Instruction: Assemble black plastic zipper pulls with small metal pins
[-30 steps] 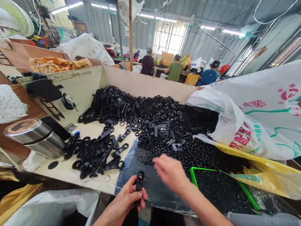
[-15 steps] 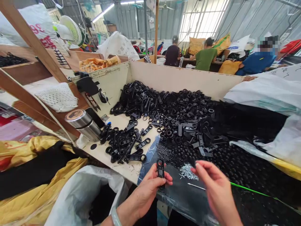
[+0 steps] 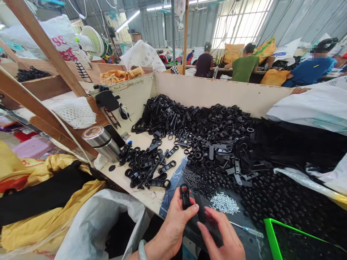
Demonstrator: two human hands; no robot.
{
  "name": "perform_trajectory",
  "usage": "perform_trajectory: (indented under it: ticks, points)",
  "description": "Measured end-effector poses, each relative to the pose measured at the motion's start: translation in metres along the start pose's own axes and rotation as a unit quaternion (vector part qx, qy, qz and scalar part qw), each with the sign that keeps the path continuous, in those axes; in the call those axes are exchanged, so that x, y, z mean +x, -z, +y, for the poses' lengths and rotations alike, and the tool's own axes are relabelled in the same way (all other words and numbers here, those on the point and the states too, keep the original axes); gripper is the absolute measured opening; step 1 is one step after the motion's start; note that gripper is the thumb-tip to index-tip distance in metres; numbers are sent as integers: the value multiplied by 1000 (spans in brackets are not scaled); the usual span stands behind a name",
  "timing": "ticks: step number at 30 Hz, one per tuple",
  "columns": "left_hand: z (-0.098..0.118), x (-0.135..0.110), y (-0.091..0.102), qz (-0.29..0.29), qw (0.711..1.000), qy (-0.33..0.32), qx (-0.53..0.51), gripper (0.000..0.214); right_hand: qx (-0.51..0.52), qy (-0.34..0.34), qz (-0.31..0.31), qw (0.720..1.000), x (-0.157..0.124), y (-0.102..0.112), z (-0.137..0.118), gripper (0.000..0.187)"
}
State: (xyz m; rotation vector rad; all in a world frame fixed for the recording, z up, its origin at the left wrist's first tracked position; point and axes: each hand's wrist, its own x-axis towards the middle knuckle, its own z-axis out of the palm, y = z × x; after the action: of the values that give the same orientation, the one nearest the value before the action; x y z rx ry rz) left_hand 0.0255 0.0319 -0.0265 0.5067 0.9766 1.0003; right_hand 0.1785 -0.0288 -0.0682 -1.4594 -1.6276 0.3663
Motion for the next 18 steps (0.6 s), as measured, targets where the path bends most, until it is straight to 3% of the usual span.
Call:
perform_trajectory:
  ticks: [2, 4, 9, 18]
  points:
    - [2, -2, -2, -9, 1000, -11, -1, 45, -60, 82, -6, 995, 3, 4, 5, 43]
    - [4, -5, -4, -26, 1000, -6, 6, 40, -90, 106, -3, 990, 3, 7, 6, 44]
    - [8, -14, -4, -76, 997, 21, -9, 33, -61, 29, 34, 997, -6, 5, -7, 30]
    - [-7, -14, -4, -73, 997, 9, 1, 35, -8, 9, 73, 997, -8, -17, -30, 28]
